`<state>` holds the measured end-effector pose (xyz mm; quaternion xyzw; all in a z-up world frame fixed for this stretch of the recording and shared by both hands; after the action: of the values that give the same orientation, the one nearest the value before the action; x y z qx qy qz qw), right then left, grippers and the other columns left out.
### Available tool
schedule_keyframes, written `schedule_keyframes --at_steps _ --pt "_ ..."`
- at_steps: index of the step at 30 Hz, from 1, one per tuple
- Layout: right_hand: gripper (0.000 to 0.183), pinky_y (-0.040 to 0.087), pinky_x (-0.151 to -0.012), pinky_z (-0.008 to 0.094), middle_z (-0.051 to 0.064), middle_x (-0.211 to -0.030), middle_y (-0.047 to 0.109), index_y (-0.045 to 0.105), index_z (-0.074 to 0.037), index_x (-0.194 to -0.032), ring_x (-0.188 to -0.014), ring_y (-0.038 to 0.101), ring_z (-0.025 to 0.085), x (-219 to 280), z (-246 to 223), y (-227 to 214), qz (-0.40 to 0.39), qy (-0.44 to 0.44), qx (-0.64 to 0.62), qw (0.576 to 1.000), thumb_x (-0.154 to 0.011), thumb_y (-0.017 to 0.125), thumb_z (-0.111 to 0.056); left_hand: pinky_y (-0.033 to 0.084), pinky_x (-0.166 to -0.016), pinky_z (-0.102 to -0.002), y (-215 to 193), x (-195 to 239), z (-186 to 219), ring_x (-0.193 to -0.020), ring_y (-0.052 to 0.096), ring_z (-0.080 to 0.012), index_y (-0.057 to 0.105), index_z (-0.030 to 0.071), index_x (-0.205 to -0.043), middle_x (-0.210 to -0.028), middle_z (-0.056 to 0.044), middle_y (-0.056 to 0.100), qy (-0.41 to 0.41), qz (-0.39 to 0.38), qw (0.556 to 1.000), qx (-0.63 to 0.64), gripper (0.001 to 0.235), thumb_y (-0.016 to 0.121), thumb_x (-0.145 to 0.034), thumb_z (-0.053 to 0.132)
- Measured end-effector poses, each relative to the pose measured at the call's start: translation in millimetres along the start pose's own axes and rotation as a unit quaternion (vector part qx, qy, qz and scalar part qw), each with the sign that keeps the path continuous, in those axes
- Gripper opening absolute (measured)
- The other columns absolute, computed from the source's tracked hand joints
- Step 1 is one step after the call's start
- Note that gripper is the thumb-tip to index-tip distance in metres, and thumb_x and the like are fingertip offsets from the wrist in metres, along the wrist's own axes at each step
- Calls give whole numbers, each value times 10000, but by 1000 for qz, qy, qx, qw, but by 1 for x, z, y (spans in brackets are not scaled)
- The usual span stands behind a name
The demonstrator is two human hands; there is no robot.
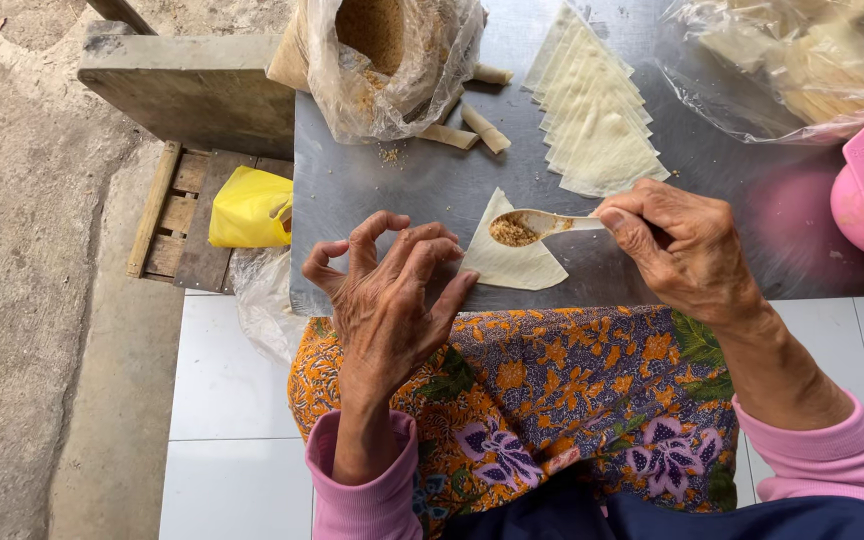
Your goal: The person fills thin square wrappers with a granular mixture using a small spoon, then folds and rolls them into cylindrical spring rolls. The finished rolls are placed on the metal table beside the stack of wrappers.
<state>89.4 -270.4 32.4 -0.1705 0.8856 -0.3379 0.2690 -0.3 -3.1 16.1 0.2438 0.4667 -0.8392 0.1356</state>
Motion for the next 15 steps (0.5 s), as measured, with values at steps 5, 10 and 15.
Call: schedule_keyframes --at_steps 5,10,15 --pt "73 487 -637 293 58 -821 651 702 -25 -1040 -684 606 133 10 -7 3 21 -47 70 996 -1025 700 -96 174 -1079 -499 -2 3 0 -1259 521 -199 752 197 -1050 -1166 112 702 9 -7 1000 10 320 818 -819 409" --pt "95 525 -649 298 89 -898 697 689 -24 -1076 -735 650 172 17 -10 8 51 -104 129 985 -1015 717 -91 174 -1082 -492 -4 3 0 -1264 524 -192 767 213 -1037 -1166 125 701 17 -7 1000 14 270 823 -831 378" --pt "126 519 -631 301 98 -917 690 702 7 -1094 -737 637 186 24 -13 9 63 -158 156 973 -990 750 -45 182 -1080 -493 -4 3 -1 -1266 523 -184 769 218 -1042 -1167 139 698 25 -3 1000 15 235 823 -858 353"
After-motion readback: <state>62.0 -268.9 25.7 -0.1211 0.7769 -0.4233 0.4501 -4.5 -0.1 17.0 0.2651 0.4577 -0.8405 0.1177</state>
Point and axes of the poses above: each hand's wrist, its own x-axis away from the middle knuckle, its own y-axis out of the palm, z = x × y, the point moved 2 cm from there along -x, towards the middle knuckle
